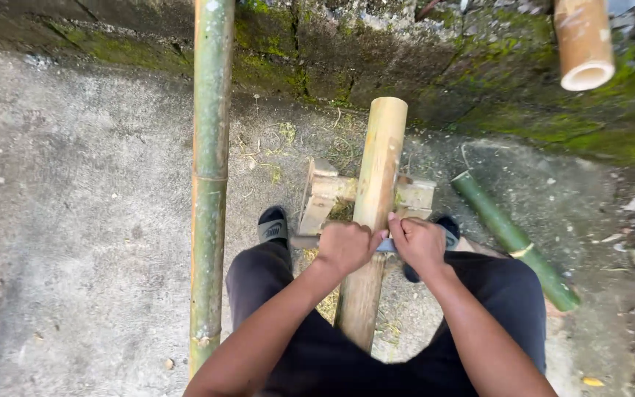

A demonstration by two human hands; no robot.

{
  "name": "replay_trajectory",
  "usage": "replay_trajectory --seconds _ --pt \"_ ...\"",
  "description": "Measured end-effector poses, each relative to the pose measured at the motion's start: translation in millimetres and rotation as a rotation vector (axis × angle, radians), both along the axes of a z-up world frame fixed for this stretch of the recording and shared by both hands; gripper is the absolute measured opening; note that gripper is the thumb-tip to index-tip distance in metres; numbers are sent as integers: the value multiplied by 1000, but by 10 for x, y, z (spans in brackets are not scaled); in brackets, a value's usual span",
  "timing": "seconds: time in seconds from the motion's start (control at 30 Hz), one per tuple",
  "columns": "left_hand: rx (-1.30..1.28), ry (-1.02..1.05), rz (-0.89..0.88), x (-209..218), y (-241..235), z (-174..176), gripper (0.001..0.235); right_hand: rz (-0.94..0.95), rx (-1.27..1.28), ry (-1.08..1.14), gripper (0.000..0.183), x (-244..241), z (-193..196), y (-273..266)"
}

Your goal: Scraping the outer layer of a bamboo pole using a small blade.

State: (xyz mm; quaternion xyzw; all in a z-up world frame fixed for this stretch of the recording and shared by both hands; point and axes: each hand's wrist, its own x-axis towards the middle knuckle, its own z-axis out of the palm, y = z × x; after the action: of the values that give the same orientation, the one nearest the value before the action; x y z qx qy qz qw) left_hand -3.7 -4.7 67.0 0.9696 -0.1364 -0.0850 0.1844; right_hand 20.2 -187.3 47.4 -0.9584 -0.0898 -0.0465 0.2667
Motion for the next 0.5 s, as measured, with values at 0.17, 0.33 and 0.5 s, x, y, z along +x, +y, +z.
replay_trajectory --seconds 0.17,0.33,0.5 --pt "-121 225 -93 359 -79 265 51 71 160 -97 49 617 -92 -181" --pt "-103 532 -101 900 -57 515 49 197 283 -38 50 1072 -103 -300" --pt "-162 478 -144 1491 77 795 49 30 406 113 43 1238 -172 -306"
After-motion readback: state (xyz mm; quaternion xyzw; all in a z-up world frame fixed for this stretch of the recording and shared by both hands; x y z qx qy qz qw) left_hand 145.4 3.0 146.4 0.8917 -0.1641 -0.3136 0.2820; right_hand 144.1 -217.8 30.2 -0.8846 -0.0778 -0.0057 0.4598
